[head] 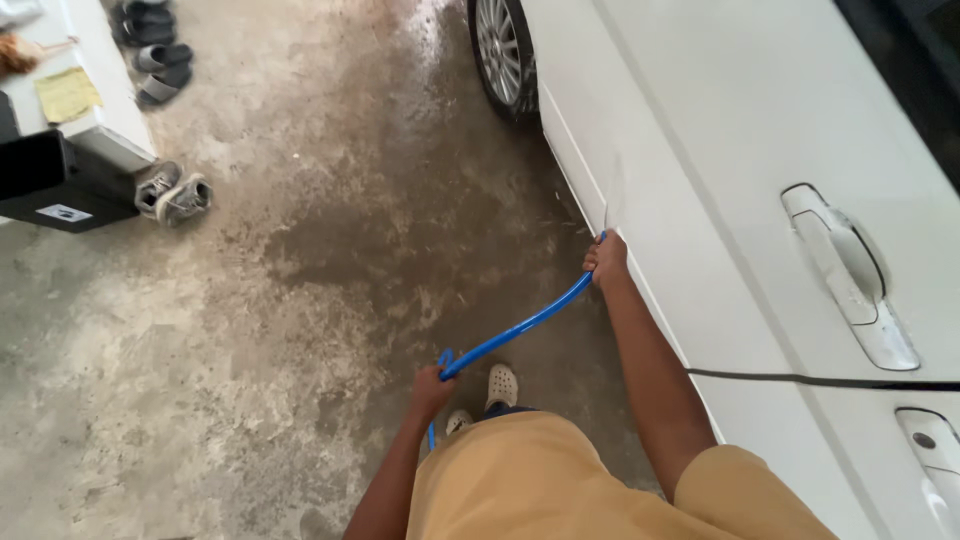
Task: The person rinses a white car with a blue hose, then uses a yellow cloth in a black bucket to wipe the car's side. The person moves around the vehicle, spraying water and wiping the surface.
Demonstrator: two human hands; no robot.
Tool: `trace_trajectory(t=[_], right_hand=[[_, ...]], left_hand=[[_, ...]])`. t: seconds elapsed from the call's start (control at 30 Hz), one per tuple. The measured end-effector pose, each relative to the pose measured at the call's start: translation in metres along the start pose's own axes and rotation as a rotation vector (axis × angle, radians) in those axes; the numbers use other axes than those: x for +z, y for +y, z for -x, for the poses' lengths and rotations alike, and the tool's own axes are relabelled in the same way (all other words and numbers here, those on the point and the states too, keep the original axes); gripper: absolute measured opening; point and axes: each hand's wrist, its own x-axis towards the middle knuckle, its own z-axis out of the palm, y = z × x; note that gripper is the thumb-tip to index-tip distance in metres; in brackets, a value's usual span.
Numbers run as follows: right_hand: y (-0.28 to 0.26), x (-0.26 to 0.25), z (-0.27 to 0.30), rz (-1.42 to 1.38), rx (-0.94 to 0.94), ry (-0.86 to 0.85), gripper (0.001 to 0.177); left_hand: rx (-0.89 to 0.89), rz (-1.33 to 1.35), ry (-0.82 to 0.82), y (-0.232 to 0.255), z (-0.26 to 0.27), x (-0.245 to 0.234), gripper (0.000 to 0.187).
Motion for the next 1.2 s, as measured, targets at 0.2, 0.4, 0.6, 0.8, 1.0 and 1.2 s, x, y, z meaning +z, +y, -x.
trace_trajectory(t=[0.2,0.4,0.6,0.8,1.0,1.2], right_hand=[[-0.009,-0.017,-0.014,0.017,-0.009,0.047,0.039],[-0.041,-0.022,-0.012,0.021,-0.092,-0.005,0.037],[-0.075,-0.029,0.02,-0.026,-0.173,-0.031,0.039],[-0.102,-0.044,0.044,-0.039,-0.219,0.007,0.042],[-0.133,-0.055,0.049,-0.147,-0.384,-0.186,0.037],[-0.154,-0.037,0.062,-0.095,-0.547,-0.352,0.038]], left_hand=[[0.177,-0.052,-0.008,0.001,0.002,0.013,0.022],[0.01,0.022,-0.093,0.018,-0.005,0.029,0.022],[0.127,-0.022,-0.103,0.044,-0.017,0.04,0.028],[0.155,-0.105,-0.173,0.068,-0.025,0.051,0.029],[0.164,-0.082,-0.276,0.093,-0.04,0.074,0.032],[0.219,-0.072,-0.417,0.142,-0.072,0.087,0.038]])
